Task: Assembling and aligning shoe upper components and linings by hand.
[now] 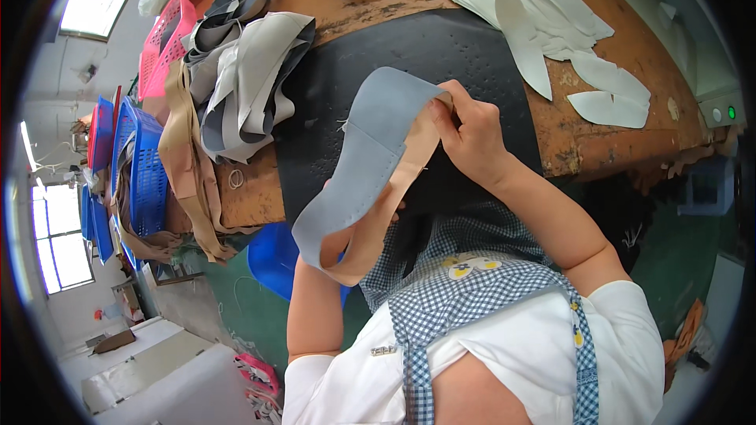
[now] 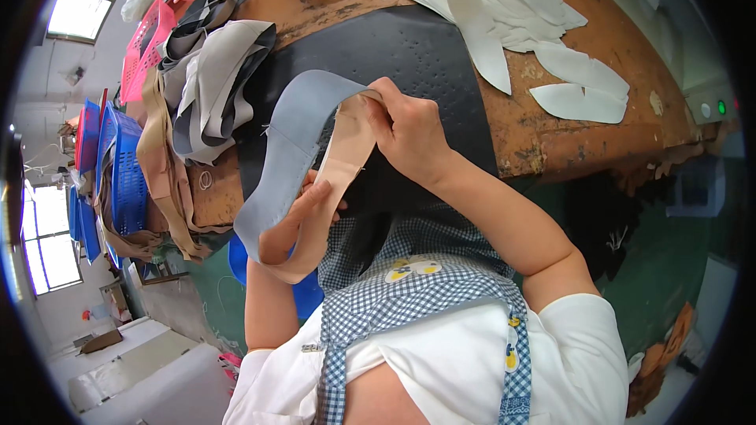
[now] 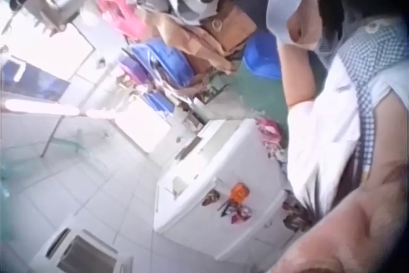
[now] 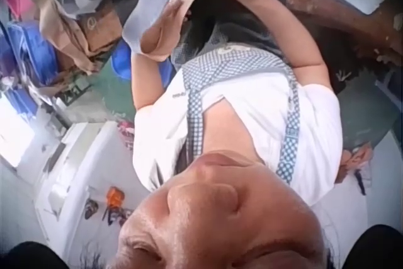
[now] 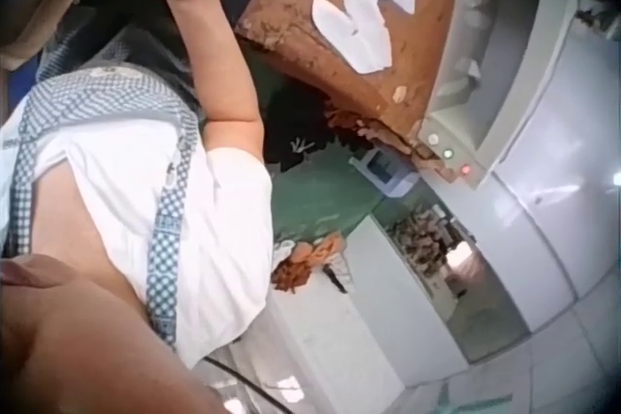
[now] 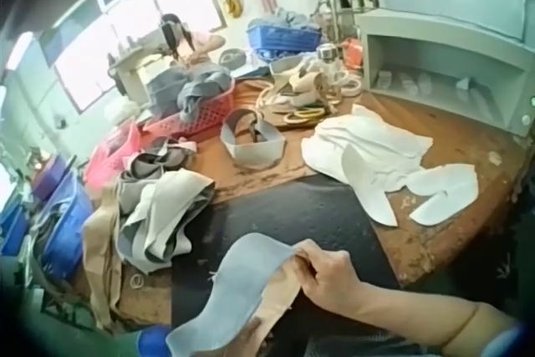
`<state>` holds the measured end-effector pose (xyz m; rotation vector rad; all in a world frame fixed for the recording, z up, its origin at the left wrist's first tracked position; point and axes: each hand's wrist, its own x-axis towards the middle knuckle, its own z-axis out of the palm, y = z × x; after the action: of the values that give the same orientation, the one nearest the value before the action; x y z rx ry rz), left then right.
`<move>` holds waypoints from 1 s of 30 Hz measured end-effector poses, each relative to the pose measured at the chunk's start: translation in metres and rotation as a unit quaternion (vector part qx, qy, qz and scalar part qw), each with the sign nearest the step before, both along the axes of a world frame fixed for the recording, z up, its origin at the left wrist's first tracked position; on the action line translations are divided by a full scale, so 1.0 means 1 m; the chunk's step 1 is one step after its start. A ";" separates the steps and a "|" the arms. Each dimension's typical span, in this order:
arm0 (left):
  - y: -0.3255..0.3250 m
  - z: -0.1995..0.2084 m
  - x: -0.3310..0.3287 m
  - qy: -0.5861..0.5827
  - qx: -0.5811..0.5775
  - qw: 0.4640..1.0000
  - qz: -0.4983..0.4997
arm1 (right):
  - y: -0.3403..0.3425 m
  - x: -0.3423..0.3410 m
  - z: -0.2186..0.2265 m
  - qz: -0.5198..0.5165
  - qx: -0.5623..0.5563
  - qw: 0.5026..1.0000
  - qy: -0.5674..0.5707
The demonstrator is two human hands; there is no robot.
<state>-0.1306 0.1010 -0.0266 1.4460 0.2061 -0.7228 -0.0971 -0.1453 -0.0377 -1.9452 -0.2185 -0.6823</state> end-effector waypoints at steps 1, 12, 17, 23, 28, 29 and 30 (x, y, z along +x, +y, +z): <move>-0.006 0.007 -0.003 0.022 -0.001 0.999 0.029 | 0.000 -0.001 0.000 -0.003 -0.002 1.000 0.000; -0.021 0.017 0.017 -0.089 0.027 0.990 -0.108 | -0.009 0.002 0.010 0.122 0.169 0.937 0.280; -0.053 0.013 0.032 -0.189 0.105 0.974 -0.068 | 0.009 -0.012 0.019 0.228 0.253 0.871 0.353; -0.059 0.011 0.031 -0.200 0.135 0.968 -0.064 | 0.005 -0.014 0.019 0.226 0.301 0.842 0.385; -0.064 0.010 0.041 -0.263 0.182 0.932 -0.172 | -0.013 -0.023 0.015 0.203 0.323 0.822 0.422; -0.065 0.016 0.042 -0.286 0.230 0.910 -0.192 | -0.013 -0.023 0.015 0.214 0.319 0.820 0.424; -0.066 0.024 0.042 -0.301 0.257 0.899 -0.186 | -0.013 -0.023 0.015 0.219 0.323 0.814 0.430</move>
<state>-0.0887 0.0351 -0.0025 2.1841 -0.4040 -0.5001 -0.1198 -0.1584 -0.0229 -1.2865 0.1305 0.4307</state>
